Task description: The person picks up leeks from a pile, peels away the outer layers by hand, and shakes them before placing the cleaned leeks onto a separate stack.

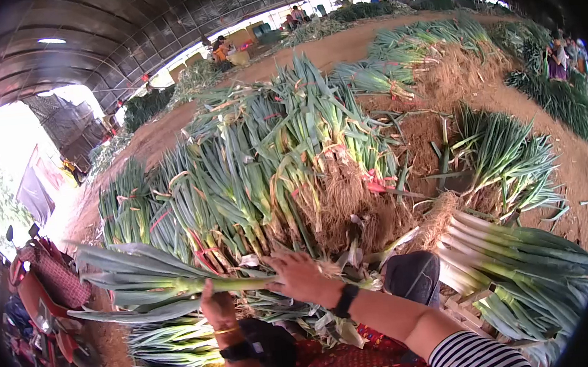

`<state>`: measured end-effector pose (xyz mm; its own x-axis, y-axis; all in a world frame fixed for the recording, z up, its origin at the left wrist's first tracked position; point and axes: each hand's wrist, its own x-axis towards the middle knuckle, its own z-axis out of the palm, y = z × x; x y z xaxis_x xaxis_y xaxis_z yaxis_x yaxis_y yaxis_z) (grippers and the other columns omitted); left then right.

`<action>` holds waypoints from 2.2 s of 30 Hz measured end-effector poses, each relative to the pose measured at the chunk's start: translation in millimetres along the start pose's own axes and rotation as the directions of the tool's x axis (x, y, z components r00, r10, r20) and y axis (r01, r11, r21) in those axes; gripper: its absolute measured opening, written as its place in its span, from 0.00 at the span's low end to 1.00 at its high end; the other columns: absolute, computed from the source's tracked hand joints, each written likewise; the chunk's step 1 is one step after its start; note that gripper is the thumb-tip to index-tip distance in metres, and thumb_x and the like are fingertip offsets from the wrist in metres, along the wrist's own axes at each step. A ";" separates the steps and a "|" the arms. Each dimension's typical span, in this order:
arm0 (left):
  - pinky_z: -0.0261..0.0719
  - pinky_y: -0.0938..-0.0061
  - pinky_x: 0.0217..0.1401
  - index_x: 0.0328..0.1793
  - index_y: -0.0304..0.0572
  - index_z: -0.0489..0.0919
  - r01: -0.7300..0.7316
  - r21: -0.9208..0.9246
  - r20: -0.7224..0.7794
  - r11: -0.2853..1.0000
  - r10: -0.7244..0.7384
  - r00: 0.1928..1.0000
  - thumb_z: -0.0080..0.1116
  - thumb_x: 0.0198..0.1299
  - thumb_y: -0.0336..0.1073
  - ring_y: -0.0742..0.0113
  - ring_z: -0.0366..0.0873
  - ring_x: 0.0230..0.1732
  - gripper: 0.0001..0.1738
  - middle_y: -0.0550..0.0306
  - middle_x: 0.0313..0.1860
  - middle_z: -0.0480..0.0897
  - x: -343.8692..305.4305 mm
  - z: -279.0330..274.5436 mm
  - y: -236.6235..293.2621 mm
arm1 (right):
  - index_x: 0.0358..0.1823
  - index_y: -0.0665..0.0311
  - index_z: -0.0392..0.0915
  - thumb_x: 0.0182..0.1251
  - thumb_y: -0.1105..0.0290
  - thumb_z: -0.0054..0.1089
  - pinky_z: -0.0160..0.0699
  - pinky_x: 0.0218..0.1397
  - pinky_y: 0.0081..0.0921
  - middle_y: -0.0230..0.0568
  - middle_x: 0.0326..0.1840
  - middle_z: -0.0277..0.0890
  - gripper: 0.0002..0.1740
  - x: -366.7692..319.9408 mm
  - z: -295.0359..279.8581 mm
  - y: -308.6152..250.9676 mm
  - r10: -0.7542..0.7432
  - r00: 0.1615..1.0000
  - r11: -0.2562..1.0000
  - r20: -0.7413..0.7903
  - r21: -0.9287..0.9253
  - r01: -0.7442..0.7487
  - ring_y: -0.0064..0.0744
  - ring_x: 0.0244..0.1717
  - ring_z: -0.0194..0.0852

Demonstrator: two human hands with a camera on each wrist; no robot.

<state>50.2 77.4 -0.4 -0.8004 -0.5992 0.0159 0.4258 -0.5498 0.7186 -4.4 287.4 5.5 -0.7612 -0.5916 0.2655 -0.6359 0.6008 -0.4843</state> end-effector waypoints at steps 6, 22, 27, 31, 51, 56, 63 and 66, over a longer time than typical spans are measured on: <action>0.67 0.70 0.56 0.55 0.37 0.71 0.055 0.086 0.084 0.995 -0.062 0.995 0.57 0.59 0.41 0.65 0.73 0.48 0.21 0.56 0.45 0.77 -36.0 29.0 -28.2 | 0.55 0.64 0.66 0.67 0.44 0.38 0.73 0.36 0.49 0.56 0.35 0.76 0.31 13.7 30.0 -21.5 0.033 0.999 0.857 0.020 0.514 -0.038 0.59 0.37 0.75; 0.64 0.62 0.63 0.64 0.40 0.62 0.382 -0.111 0.435 0.918 -0.301 0.849 0.56 0.58 0.46 0.58 0.68 0.57 0.31 0.55 0.58 0.70 7.4 38.7 -48.7 | 0.49 0.69 0.72 0.65 0.45 0.47 0.72 0.31 0.41 0.62 0.26 0.72 0.30 31.7 22.9 1.5 0.215 0.952 0.830 -0.218 0.554 -0.061 0.58 0.31 0.74; 0.63 0.60 0.64 0.64 0.42 0.63 0.282 -0.057 0.515 0.958 -0.213 0.830 0.63 0.50 0.52 0.56 0.68 0.58 0.39 0.55 0.58 0.71 39.6 20.5 -62.1 | 0.50 0.67 0.73 0.63 0.45 0.48 0.71 0.24 0.41 0.56 0.19 0.72 0.30 47.7 20.4 5.2 0.137 0.968 0.958 -0.209 0.276 -0.076 0.55 0.23 0.74; 0.68 0.62 0.60 0.61 0.40 0.66 0.369 -0.199 0.379 0.908 -0.276 0.883 0.64 0.49 0.39 0.56 0.73 0.54 0.33 0.55 0.53 0.75 53.1 14.7 -71.8 | 0.49 0.67 0.73 0.64 0.45 0.48 0.72 0.24 0.42 0.56 0.18 0.72 0.30 61.0 28.2 9.8 0.127 0.977 0.962 -0.170 0.262 -0.080 0.56 0.23 0.74; 0.69 0.55 0.58 0.61 0.40 0.67 0.248 -0.154 0.435 0.957 -0.159 0.886 0.60 0.51 0.49 0.53 0.73 0.50 0.33 0.55 0.51 0.75 78.7 -49.8 -74.3 | 0.37 0.67 0.77 0.65 0.61 0.51 0.70 0.26 0.37 0.53 0.23 0.74 0.15 84.7 58.9 27.8 -0.279 0.936 0.949 -0.215 0.088 0.303 0.46 0.24 0.74; 0.64 0.69 0.61 0.63 0.34 0.64 0.320 -0.165 0.429 0.933 -0.225 0.875 0.51 0.62 0.48 0.61 0.69 0.53 0.29 0.52 0.55 0.71 68.7 15.8 -57.8 | 0.27 0.66 0.79 0.60 0.52 0.56 0.70 0.25 0.41 0.55 0.19 0.71 0.21 99.3 56.6 12.5 0.199 0.914 0.955 -0.354 0.280 -0.100 0.52 0.23 0.74; 0.63 0.67 0.62 0.63 0.38 0.64 0.270 -0.073 0.370 0.960 -0.225 0.901 0.53 0.61 0.46 0.62 0.68 0.56 0.28 0.54 0.56 0.70 64.4 8.5 -80.2 | 0.27 0.64 0.76 0.60 0.52 0.54 0.71 0.26 0.37 0.47 0.18 0.72 0.20 104.0 58.7 16.4 -0.044 0.882 0.999 -0.469 -0.011 0.043 0.47 0.20 0.72; 0.63 0.65 0.63 0.62 0.38 0.65 0.392 -0.131 0.348 0.910 -0.328 0.878 0.53 0.62 0.45 0.63 0.69 0.56 0.27 0.53 0.54 0.72 76.6 -2.9 -87.3 | 0.28 0.66 0.75 0.62 0.53 0.54 0.70 0.27 0.40 0.50 0.22 0.74 0.20 97.5 53.3 8.5 -0.011 0.902 0.998 -0.431 0.052 0.037 0.48 0.23 0.73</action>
<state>-47.0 77.9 -63.9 -0.9895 -0.1434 0.0199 0.1291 -0.8119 0.5693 -77.2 206.2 -17.2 -0.7342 -0.3087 0.6047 -0.6565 0.5496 -0.5166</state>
